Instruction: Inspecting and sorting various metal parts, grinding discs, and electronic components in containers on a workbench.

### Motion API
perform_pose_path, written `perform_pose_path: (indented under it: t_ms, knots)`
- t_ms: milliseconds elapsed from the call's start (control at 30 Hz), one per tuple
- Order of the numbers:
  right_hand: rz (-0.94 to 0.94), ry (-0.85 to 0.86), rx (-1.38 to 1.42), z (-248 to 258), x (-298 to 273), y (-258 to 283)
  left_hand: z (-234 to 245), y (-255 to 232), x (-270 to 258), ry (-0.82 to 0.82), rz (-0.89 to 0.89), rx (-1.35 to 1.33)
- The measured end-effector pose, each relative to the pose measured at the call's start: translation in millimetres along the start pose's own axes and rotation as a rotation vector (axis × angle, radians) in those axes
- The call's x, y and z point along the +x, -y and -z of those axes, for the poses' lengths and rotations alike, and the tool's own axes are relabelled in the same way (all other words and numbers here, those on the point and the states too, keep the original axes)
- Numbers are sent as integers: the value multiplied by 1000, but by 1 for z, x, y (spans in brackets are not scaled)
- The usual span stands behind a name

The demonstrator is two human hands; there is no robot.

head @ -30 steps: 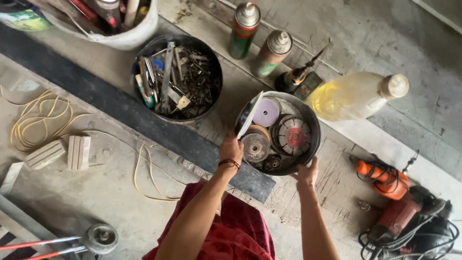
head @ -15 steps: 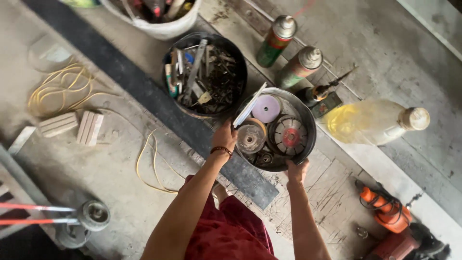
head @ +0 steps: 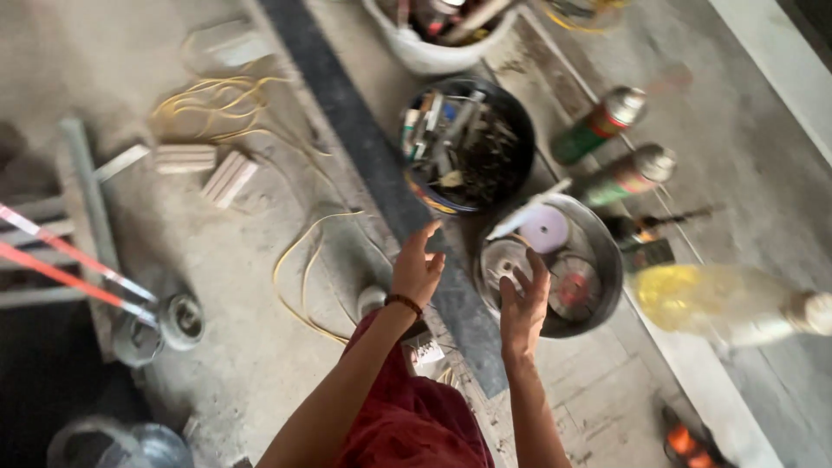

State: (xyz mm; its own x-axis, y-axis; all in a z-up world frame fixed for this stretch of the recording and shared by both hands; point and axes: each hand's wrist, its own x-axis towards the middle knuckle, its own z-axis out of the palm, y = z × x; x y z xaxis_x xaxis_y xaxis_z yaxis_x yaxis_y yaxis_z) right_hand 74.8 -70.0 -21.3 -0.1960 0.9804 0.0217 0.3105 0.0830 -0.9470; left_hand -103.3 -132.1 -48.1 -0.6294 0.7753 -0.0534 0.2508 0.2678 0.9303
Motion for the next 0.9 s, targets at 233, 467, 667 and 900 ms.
perform_pose_path:
  t_ms: [233,467,667,900]
  knots:
    - [171,260,149,-64,-18,47,88,-34,-28,-263,-117,-90]
    - [185,480,194,-137,-69,138,194,-54,-73,-551,-98,-156]
    - [313,787,311,-199,-157,189,284,-41,-135,-878,-95,-197]
    - [489,1209,247,-277,-254,218,375,-25,-228,-1271,-106,-170]
